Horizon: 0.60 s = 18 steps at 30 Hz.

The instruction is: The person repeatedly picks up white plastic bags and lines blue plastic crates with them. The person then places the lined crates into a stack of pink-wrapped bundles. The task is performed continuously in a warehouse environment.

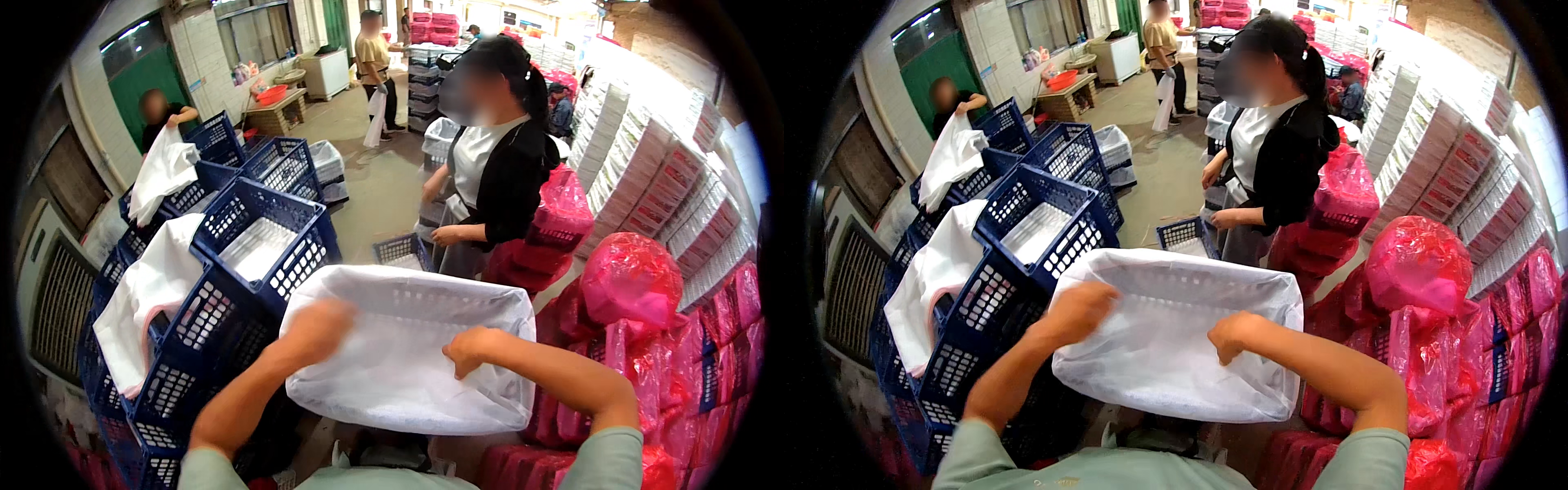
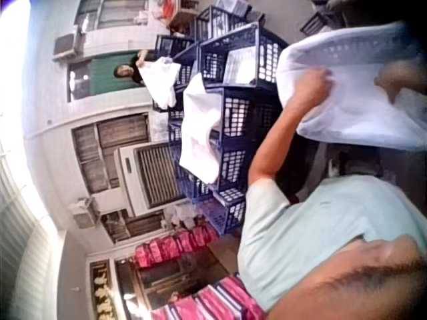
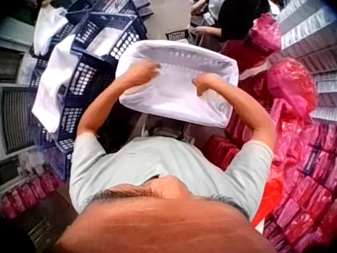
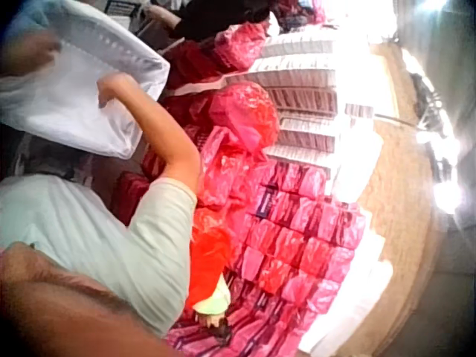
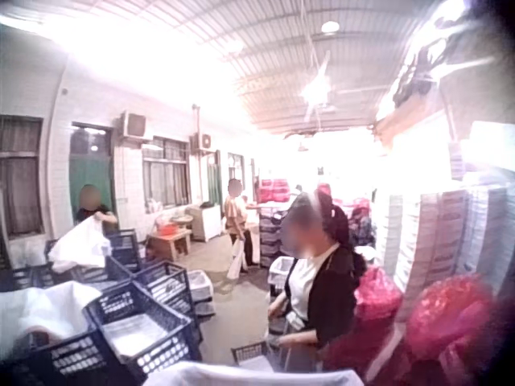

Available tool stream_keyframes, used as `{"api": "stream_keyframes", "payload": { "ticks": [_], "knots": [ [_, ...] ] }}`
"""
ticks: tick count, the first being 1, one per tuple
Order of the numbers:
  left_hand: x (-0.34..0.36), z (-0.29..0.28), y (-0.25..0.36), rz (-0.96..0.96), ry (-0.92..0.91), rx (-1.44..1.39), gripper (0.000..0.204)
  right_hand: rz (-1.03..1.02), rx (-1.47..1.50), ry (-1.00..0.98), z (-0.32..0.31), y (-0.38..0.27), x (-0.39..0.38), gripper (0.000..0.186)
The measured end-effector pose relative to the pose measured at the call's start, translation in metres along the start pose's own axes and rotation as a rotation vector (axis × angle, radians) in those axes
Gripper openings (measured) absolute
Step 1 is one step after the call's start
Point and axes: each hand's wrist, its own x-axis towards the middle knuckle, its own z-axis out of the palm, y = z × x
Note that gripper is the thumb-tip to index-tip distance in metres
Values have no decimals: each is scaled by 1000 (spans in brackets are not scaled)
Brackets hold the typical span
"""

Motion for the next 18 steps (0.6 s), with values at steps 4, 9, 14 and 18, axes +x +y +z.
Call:
{"api": "stream_keyframes", "payload": {
  "ticks": [4,9,14,18],
  "knots": [
    [39,81,1,117,-627,570,55,143,-44,211,21,-3,46,68],
    [60,112,23,13,-900,453,61,46,-16,37,0,-9,34,48],
    [47,20,49,87,-701,205,42,-52,31,462,-47,-39,16,25],
    [53,-19,-38,-9,603,-154,28,-160,181,746,-54,-58,63,21]
  ]
}}
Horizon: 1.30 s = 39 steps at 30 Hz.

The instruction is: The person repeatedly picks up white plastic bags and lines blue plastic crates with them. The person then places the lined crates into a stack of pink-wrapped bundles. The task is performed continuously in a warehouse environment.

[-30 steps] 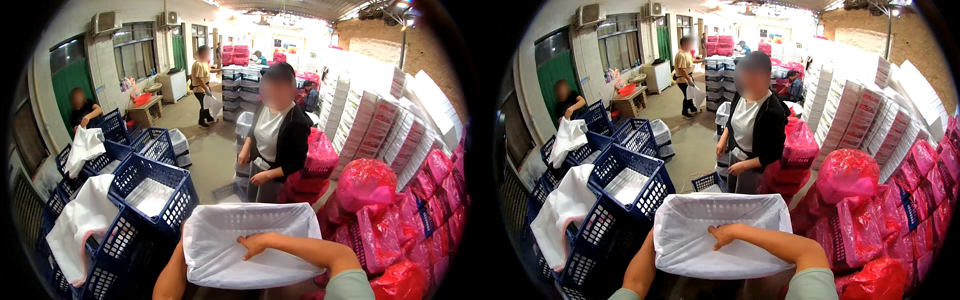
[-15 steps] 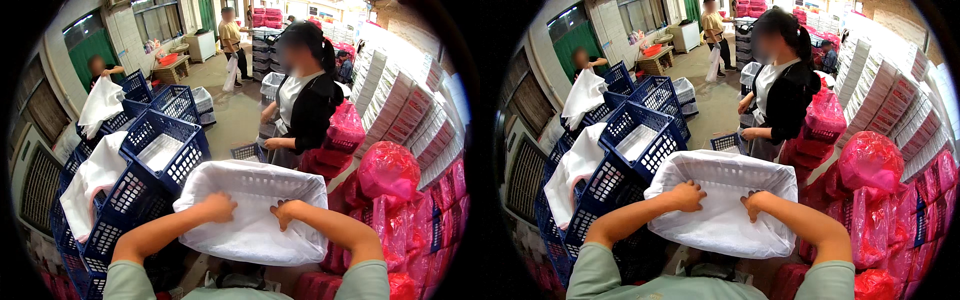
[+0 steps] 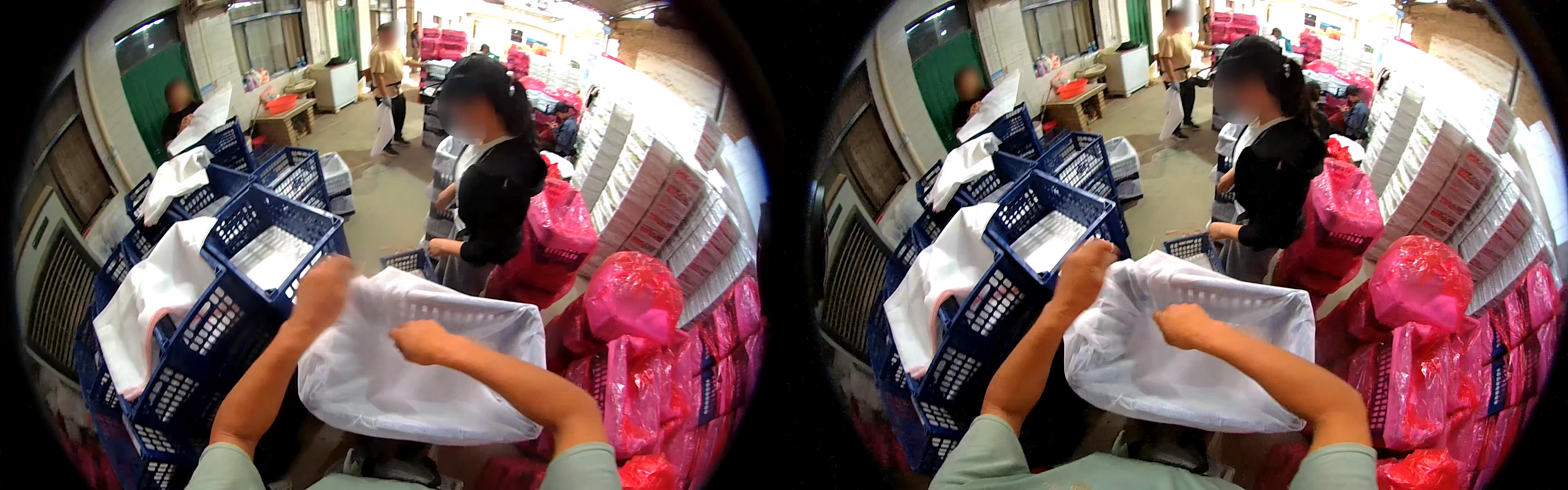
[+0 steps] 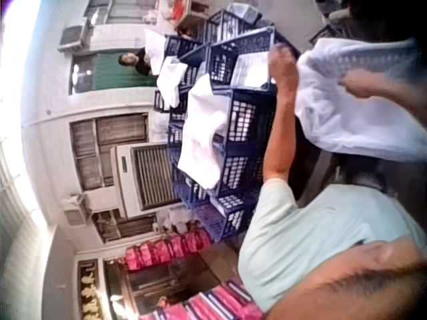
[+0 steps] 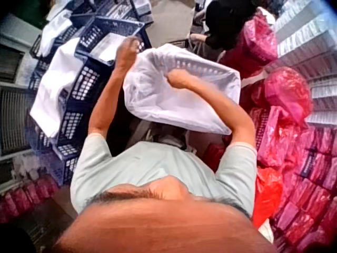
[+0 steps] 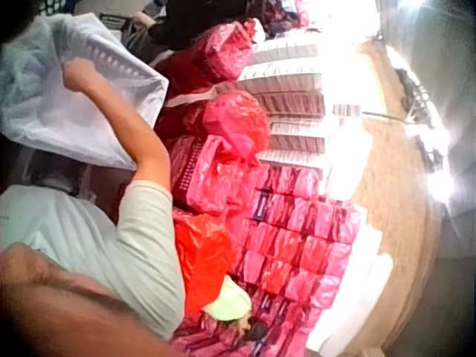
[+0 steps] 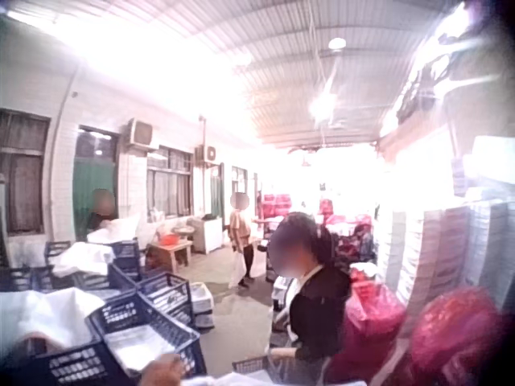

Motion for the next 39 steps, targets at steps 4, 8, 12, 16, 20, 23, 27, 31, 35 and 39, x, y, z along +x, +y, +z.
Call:
{"api": "stream_keyframes", "payload": {
  "ticks": [4,8,12,16,20,23,27,31,35,39],
  "knots": [
    [-11,2,-142,-546,-159,-349,39,-10,-152,-34,-44,-62,29,20],
    [-35,29,-141,-1002,-660,-1243,51,270,125,597,-92,-2,63,28],
    [-22,63,-145,-775,-761,-1077,41,390,693,-202,-62,84,104,52],
    [-12,41,-141,-741,-553,-1049,27,372,1007,-511,-55,72,119,36],
    [4,49,-146,-462,-299,-888,18,207,1192,-115,-70,79,126,18],
    [16,36,-115,-678,-362,-863,24,257,1354,72,-78,87,127,15],
    [10,75,-147,-498,-344,-924,25,229,672,216,-45,107,143,19],
    [-6,118,-184,-567,-238,-909,28,184,158,79,-38,95,160,26],
    [-29,109,-150,-719,-398,-572,39,173,-158,324,-62,62,126,33],
    [-120,58,-169,-677,-477,-1532,39,-60,81,318,-77,-26,58,26]
  ]
}}
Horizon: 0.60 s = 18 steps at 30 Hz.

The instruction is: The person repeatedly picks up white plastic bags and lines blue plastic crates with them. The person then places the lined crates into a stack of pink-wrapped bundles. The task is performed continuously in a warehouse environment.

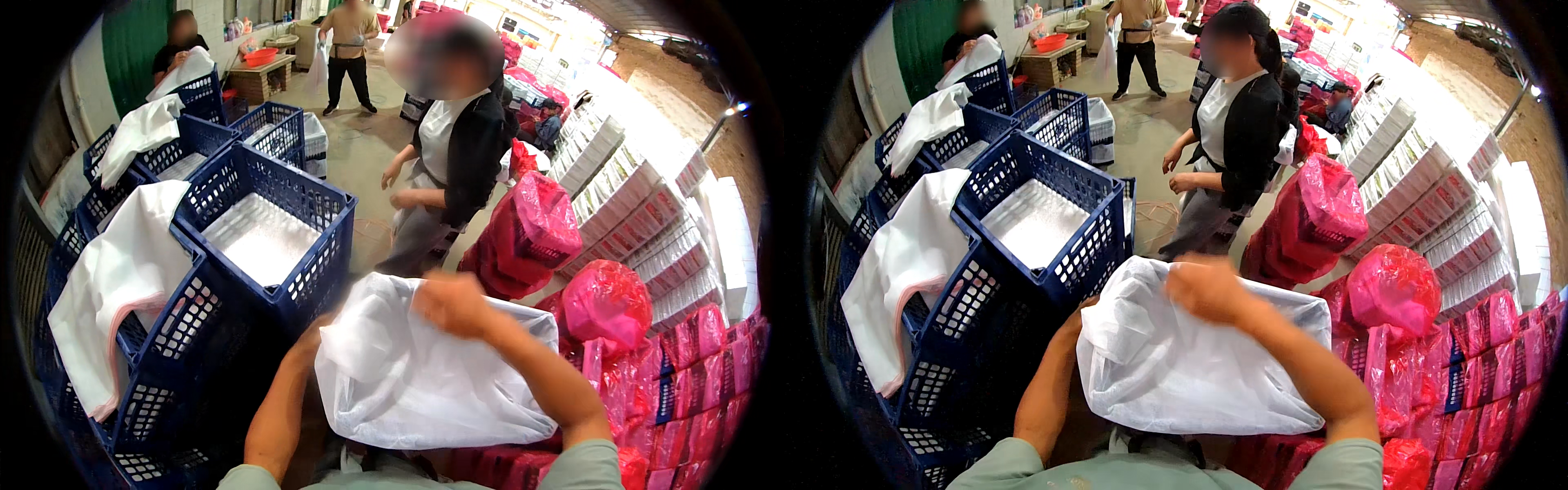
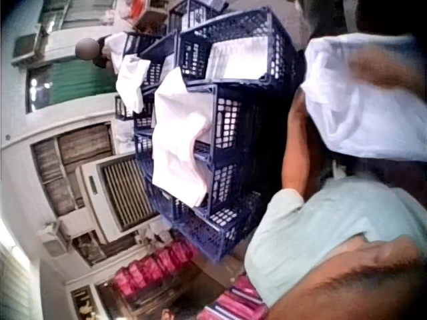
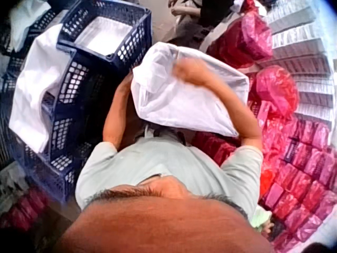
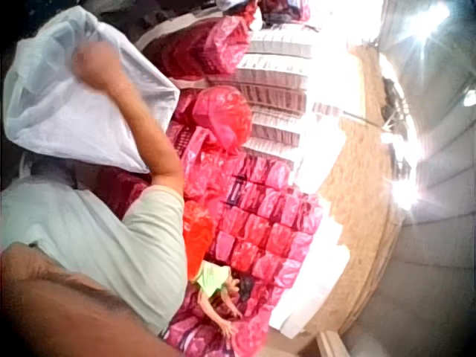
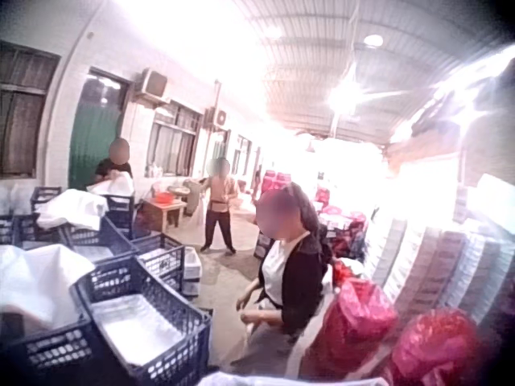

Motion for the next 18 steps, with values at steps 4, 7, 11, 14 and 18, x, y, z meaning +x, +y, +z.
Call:
{"api": "stream_keyframes", "payload": {
  "ticks": [4,7,11,14,18],
  "knots": [
    [-45,34,-15,-333,95,-180,41,64,42,-311,103,-19,-57,45],
    [-77,-1,-63,-190,74,-532,44,2,59,-425,148,-12,-50,52],
    [-114,2,-75,101,65,-491,50,3,1,-736,108,-40,-29,35],
    [-132,41,-54,80,122,-560,52,-73,141,-1057,129,-40,-56,36],
    [-137,48,-43,-50,96,-230,51,-45,347,-975,166,-39,-91,40]
  ]
}}
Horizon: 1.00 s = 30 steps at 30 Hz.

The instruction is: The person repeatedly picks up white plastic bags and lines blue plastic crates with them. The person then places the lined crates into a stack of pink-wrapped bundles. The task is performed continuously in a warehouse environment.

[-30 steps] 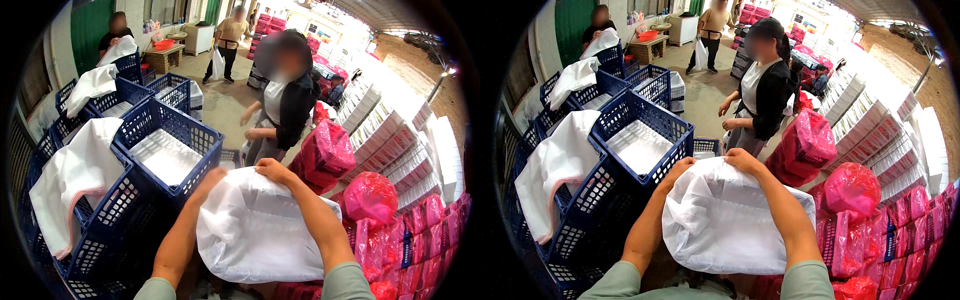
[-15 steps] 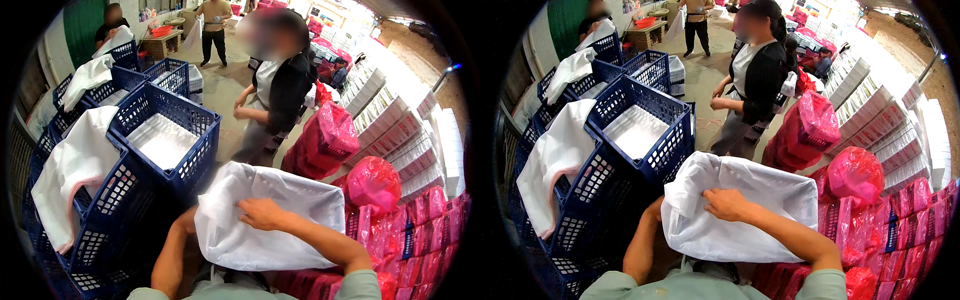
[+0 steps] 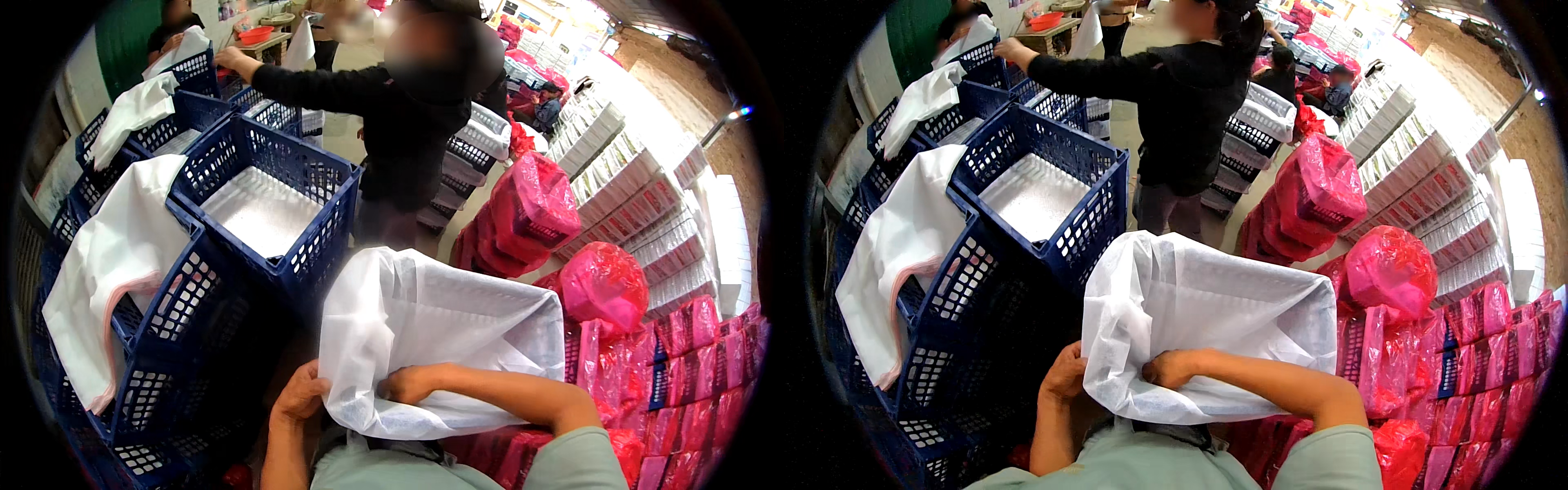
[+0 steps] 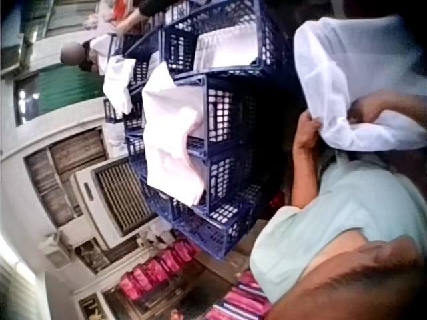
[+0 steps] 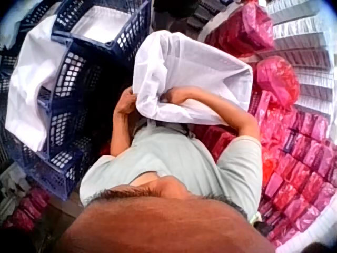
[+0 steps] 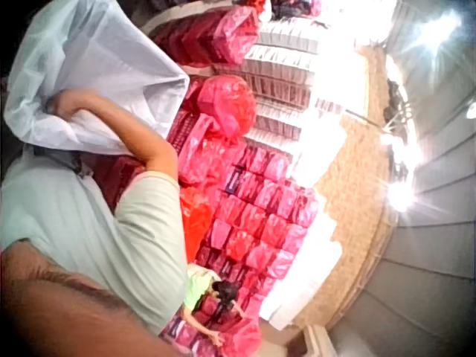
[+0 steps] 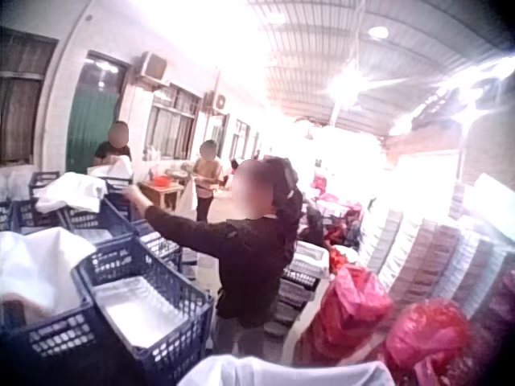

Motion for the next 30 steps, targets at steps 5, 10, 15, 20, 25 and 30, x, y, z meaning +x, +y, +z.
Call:
{"api": "stream_keyframes", "payload": {
  "ticks": [5,10,15,20,25,30],
  "knots": [
    [-23,19,11,139,195,-68,55,409,-196,-227,-55,-17,-84,34],
    [-6,3,-46,178,351,-95,29,552,-185,-120,32,56,-133,31],
    [14,-23,-79,193,562,365,18,429,-243,104,-83,-24,-76,31],
    [42,-35,-44,399,678,557,29,316,-173,596,-56,26,4,50],
    [27,50,53,598,542,529,38,376,-212,559,-70,7,-93,58],
    [53,104,77,260,196,748,47,809,-322,-196,-3,26,-183,42]
  ]
}}
